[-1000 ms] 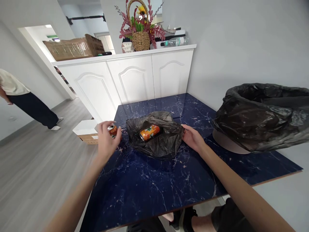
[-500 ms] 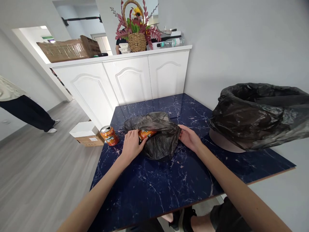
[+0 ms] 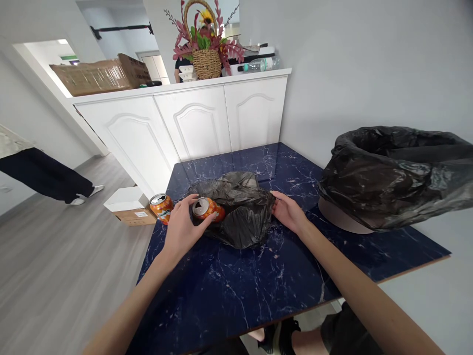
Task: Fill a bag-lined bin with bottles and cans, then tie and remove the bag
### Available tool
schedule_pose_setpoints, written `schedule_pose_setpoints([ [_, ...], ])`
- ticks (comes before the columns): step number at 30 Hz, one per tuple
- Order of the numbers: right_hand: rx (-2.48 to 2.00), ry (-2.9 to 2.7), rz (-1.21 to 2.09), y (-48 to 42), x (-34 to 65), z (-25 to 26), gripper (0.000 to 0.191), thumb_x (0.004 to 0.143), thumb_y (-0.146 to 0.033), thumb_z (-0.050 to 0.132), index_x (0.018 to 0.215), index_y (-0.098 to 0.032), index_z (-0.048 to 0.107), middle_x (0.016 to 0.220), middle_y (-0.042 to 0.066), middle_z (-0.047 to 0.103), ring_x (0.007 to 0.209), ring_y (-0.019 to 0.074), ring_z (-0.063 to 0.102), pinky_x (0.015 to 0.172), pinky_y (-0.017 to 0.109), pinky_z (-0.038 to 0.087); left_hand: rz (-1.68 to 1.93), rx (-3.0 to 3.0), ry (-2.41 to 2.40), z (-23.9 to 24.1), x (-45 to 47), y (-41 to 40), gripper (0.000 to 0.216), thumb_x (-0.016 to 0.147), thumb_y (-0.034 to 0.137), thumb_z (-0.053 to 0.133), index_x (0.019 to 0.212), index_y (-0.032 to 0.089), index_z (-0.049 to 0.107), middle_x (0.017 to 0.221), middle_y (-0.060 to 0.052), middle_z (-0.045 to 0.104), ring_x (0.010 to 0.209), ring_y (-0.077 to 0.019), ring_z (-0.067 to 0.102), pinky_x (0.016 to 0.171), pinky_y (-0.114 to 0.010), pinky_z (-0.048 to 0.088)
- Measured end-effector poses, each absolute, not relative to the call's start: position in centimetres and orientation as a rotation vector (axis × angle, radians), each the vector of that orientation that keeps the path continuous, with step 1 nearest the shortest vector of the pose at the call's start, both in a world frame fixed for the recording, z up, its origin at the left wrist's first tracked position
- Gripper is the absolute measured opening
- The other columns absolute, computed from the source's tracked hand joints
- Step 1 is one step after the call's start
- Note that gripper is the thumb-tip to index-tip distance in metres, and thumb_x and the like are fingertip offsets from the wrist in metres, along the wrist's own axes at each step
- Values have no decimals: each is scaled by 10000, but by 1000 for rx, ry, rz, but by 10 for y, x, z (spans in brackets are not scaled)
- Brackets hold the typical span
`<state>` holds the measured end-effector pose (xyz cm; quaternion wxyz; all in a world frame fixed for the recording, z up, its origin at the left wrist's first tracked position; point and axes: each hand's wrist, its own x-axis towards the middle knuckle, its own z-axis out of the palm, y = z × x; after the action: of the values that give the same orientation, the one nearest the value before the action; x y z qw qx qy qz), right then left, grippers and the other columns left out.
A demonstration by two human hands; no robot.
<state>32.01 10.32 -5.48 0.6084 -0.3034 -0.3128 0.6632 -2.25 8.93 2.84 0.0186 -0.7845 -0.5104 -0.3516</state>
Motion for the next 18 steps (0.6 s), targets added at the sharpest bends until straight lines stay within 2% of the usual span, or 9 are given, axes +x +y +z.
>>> schedule_pose_setpoints([
  [3, -696, -732, 1529, 103, 319, -55, 267, 786, -478, 892, 879, -295, 721, 945, 5, 824, 1032, 287, 752, 855, 416, 542, -1220, -2359, -1664, 42, -41, 77, 710, 868, 625, 806, 1417, 252, 553, 1294, -124, 741, 1179, -361, 735, 981, -508, 598],
  [8, -688, -735, 1524, 104, 319, -57, 263, 785, -479, 893, 885, -305, 723, 939, -5, 825, 1032, 283, 752, 850, 412, 541, -1283, -2171, -1777, 55, -77, 62, 736, 842, 647, 812, 1414, 273, 536, 1337, -124, 742, 1250, -402, 722, 984, -532, 592],
  [13, -690, -723, 1525, 104, 320, -56, 265, 766, -472, 904, 872, -302, 731, 950, -9, 832, 1021, 275, 754, 829, 398, 545, -1186, -2046, -1897, 59, -103, 55, 776, 816, 684, 798, 1414, 276, 517, 1337, -141, 737, 1269, -455, 705, 959, -575, 596],
  [18, -686, -723, 1527, 103, 319, -56, 271, 762, -480, 909, 878, -304, 739, 966, -10, 835, 1026, 277, 754, 823, 398, 554, -1058, -2051, -1927, 52, -121, 50, 782, 820, 745, 732, 1411, 294, 490, 1296, -139, 743, 1235, -467, 713, 877, -559, 600],
])
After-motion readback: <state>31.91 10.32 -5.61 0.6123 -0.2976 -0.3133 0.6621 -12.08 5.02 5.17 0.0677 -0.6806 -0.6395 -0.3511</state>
